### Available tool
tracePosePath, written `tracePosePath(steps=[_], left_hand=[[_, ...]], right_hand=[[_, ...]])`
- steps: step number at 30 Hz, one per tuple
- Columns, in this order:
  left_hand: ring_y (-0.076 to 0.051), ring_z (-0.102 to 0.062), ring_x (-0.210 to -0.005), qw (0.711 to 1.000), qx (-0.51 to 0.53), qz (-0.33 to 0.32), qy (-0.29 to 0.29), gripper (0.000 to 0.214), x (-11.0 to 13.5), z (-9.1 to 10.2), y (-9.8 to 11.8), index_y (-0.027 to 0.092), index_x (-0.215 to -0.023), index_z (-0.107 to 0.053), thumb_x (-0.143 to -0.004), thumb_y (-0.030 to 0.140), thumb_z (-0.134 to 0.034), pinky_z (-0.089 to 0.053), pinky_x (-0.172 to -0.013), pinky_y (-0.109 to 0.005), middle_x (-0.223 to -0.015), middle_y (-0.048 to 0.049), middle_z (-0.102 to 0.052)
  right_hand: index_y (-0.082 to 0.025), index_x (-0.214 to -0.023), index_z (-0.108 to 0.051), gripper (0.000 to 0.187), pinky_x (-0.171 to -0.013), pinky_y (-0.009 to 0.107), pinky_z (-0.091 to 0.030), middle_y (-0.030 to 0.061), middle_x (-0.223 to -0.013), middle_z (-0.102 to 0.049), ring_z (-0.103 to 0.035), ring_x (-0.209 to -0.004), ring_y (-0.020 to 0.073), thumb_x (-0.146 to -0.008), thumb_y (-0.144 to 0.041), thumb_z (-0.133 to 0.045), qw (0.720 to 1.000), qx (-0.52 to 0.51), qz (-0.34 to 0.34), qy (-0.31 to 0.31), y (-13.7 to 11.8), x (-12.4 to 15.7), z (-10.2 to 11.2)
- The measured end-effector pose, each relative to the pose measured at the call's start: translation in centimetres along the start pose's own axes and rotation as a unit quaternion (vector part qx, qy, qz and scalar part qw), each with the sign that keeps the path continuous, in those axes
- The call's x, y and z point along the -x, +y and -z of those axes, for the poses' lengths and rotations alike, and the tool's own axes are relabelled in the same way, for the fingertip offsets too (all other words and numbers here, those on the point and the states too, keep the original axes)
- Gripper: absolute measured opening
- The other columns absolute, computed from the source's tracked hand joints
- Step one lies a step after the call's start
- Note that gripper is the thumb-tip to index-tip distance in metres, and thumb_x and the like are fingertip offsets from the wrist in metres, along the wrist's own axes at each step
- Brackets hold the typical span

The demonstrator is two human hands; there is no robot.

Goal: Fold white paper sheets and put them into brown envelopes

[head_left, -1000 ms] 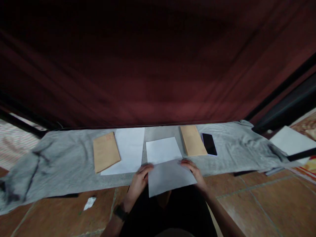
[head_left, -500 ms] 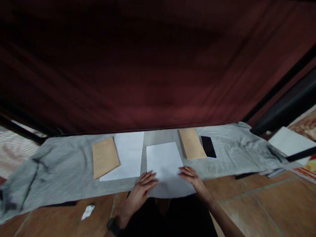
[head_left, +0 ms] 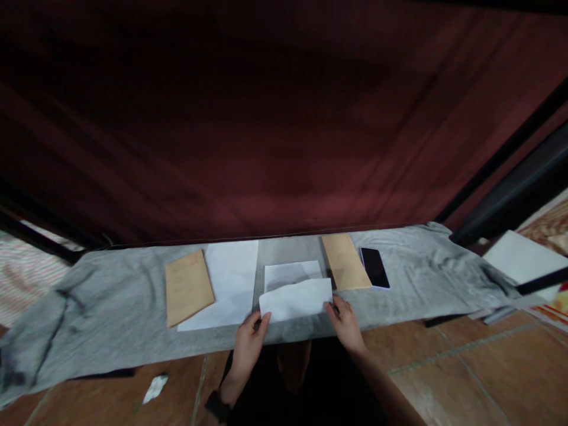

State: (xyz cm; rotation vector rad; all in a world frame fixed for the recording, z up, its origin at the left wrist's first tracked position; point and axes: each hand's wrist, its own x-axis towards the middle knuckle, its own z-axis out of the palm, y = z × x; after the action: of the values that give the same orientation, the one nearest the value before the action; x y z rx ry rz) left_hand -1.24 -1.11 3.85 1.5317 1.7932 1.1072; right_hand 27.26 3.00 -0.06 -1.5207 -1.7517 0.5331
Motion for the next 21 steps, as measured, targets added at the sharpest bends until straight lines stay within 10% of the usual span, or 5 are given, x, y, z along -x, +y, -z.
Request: tracePosePath(steps=[9, 21], left_hand=[[-0.018, -0.062, -0.065, 0.992, -0.121, 0.020, 0.036, 0.037, -2.9, -0.5, 0.7, 0.021, -0.079, -0.066, -0.091, 0.049, -0.047, -0.045, -0.063, -0.028, -0.072, -0.0027, -0.068], [-0.022, -0.071, -0.078, 0.953, -0.284, 0.103, -0.022, 0.027, -6.6, -1.2, 2.9, 0.021, -0.100, -0.069, -0.098, 0.036, -0.047, -0.039, -0.062, -0.028, -0.087, -0.0082, -0.077]], right_hand=[[-0.015, -0.142, -0.045, 0.046, -0.091, 0.047, -0.050, 0.0166, -0.113, -0.072, -0.069, -0.099, 0.0297, -0.101, -0.031, -0.034, 0.984, 0.170, 0.026, 0.038, -1.6, -2.0, -2.0], [-0.021, -0.126, -0.061, 0.036, -0.081, 0.040, -0.049, 0.0155, -0.109, -0.068, -0.068, -0.092, 0.0279, -0.100, -0.024, -0.037, 0.958, 0.284, 0.007, 0.046, -3.4, -4.2, -2.9]])
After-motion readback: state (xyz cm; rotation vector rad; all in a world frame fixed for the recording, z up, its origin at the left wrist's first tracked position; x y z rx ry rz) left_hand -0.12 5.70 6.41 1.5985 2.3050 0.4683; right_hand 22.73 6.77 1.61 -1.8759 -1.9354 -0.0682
